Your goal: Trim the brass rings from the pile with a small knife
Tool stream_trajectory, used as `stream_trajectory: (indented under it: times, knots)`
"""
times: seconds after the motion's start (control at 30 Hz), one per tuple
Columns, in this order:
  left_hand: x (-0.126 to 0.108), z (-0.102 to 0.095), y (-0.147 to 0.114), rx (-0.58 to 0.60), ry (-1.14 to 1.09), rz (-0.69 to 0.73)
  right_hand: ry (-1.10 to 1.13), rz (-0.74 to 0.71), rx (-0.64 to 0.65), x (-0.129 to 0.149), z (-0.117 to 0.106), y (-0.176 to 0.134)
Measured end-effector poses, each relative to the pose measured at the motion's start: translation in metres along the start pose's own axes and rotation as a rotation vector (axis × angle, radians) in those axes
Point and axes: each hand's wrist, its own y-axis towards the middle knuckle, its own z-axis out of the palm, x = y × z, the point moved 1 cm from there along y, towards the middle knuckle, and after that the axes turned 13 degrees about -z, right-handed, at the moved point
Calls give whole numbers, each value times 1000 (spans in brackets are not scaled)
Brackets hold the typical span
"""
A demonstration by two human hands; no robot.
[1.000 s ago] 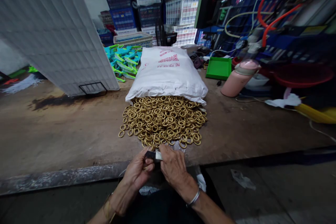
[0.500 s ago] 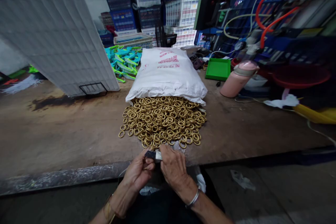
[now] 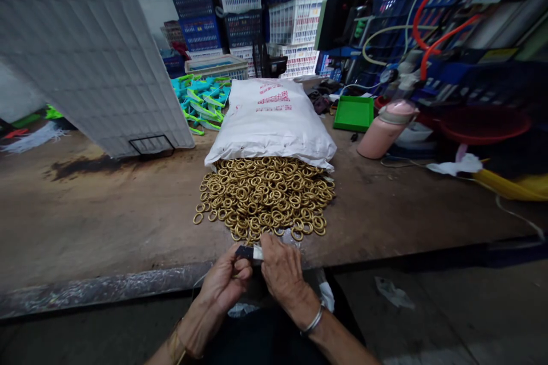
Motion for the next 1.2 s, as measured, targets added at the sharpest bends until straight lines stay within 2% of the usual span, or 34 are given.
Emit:
stream_trajectory:
  times: [0.13, 0.23, 0.33, 0.43, 0.6, 0.67, 0.73, 0.87, 1.03, 1.13, 1.2]
  knots:
    - [0, -3, -6, 6, 1, 1, -23, 16, 3, -6, -5, 2]
    - [1, -8, -12, 29, 54, -2, -55, 128, -52, -24, -8, 3]
    - [0, -13, -18, 55, 125, 32, 21, 128, -102, -36, -9, 4]
    - [-2, -14, -20, 105, 208, 59, 320, 84, -115, -31, -5, 6]
    - [-3, -7, -23, 221, 316, 75, 932, 175, -17, -8, 3, 9]
    - [-3, -6, -24, 223, 365, 95, 1104, 195, 43, -3, 4, 9]
    - [-3, -6, -24, 209, 407, 117, 1185, 217, 44, -1, 3, 9]
    - [-1, -10, -21, 186, 448, 150, 1134, 215, -56, 1, 1, 11]
    - [1, -15, -18, 185, 502, 174, 932, 108, -128, 0, -1, 8]
    - [1, -17, -18, 159, 581, 261, 839, 37, -131, 0, -4, 7]
    - [0, -17, -18, 88, 650, 343, 842, 31, -135, 0, -5, 7]
